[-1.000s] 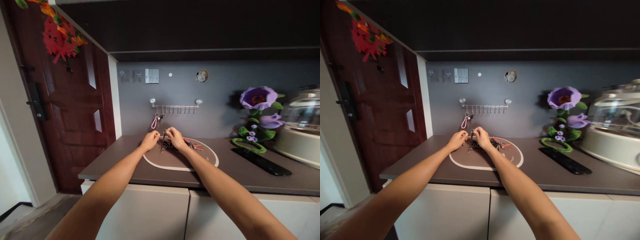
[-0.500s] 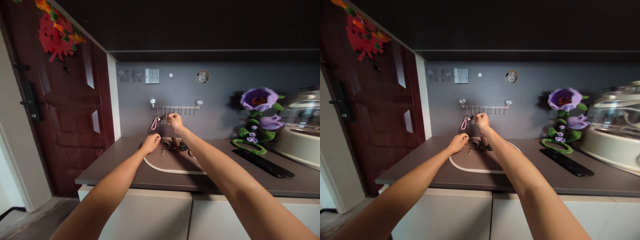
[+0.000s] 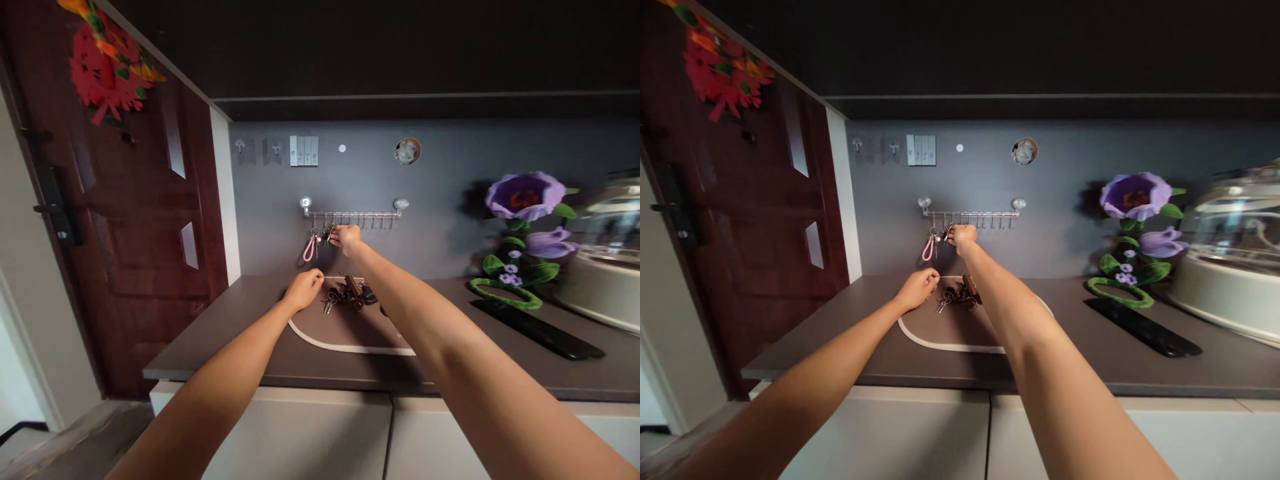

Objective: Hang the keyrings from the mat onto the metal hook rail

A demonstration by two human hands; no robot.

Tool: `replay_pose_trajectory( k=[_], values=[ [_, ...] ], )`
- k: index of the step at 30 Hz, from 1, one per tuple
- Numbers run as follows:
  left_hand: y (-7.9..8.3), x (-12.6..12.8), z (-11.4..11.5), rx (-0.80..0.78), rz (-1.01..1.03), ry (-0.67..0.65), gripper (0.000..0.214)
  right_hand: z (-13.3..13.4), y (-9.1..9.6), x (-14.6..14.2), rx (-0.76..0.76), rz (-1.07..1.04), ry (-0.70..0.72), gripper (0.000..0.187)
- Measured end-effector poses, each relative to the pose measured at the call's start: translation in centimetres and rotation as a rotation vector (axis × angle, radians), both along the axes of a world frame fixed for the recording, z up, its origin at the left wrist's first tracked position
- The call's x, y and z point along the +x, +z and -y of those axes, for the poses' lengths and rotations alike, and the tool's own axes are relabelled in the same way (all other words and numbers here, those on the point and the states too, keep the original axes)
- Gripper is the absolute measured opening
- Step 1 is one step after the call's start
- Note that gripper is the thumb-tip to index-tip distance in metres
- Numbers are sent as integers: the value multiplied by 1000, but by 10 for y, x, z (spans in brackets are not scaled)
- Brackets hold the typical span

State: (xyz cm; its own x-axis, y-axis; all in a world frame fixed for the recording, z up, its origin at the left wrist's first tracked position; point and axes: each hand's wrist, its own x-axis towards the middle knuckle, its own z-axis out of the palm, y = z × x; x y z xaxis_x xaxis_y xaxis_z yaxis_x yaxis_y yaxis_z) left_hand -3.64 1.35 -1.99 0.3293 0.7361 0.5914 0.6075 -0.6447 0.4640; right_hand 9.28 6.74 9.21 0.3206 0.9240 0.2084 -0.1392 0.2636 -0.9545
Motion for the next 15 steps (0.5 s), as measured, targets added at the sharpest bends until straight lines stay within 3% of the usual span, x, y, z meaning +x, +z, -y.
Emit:
replay_pose_trajectory(
  k=[15],
  values=[
    [-2, -2, -2, -57, -26, 2, 19, -2, -14, 1, -8, 48, 52, 16]
  ],
)
